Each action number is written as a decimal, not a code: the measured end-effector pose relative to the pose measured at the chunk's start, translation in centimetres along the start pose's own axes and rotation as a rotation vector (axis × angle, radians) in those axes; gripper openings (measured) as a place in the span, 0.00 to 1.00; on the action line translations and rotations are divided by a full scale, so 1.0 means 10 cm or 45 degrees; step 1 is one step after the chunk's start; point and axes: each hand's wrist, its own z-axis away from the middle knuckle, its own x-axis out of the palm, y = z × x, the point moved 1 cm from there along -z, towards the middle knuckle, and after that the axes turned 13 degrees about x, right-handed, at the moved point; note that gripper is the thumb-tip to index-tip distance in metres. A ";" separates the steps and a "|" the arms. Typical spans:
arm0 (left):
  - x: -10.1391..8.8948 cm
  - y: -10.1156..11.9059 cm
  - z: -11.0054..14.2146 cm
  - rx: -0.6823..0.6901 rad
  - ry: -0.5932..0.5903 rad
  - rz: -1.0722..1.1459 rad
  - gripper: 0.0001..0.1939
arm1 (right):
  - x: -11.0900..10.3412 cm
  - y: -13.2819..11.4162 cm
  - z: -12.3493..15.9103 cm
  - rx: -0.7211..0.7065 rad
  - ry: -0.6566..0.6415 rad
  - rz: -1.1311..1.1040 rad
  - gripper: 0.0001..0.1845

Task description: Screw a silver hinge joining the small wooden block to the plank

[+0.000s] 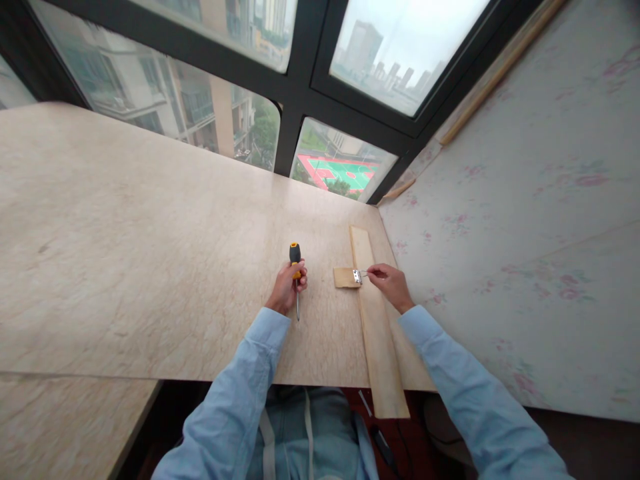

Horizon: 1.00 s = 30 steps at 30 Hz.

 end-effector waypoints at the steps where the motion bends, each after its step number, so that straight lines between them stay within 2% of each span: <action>1: 0.00 0.00 0.00 0.004 -0.002 -0.009 0.18 | -0.02 -0.03 0.00 0.018 0.009 -0.022 0.09; 4: 0.00 0.00 0.00 0.010 -0.012 -0.058 0.17 | 0.00 -0.16 0.01 0.105 -0.031 -0.204 0.12; 7: 0.00 0.00 0.01 -0.015 -0.021 -0.070 0.14 | 0.13 -0.35 0.07 0.221 -0.171 -0.491 0.14; 11: -0.01 0.01 0.01 -0.111 -0.003 0.042 0.13 | 0.44 -0.61 0.17 0.315 -0.286 -0.759 0.16; 14: -0.01 0.02 0.00 -0.175 0.114 0.176 0.08 | 0.71 -0.76 0.20 0.350 -0.253 -0.943 0.16; 16: -0.01 0.02 0.00 -0.180 0.139 0.284 0.03 | 0.88 -0.83 0.20 0.343 -0.197 -1.008 0.15; 17: 0.00 0.02 0.00 -0.170 0.122 0.321 0.02 | 0.96 -0.87 0.20 0.323 -0.165 -1.006 0.14; 21: 0.01 0.04 0.01 -0.161 0.046 0.390 0.15 | 1.22 -0.99 0.22 0.178 -0.041 -0.802 0.10; 25: -0.01 0.05 0.00 -0.132 0.037 0.440 0.22 | 1.37 -1.05 0.31 -0.074 -0.006 -0.489 0.05; 30: -0.04 0.01 -0.02 -0.108 0.102 0.442 0.22 | 1.48 -0.99 0.33 -0.392 -0.073 -0.130 0.11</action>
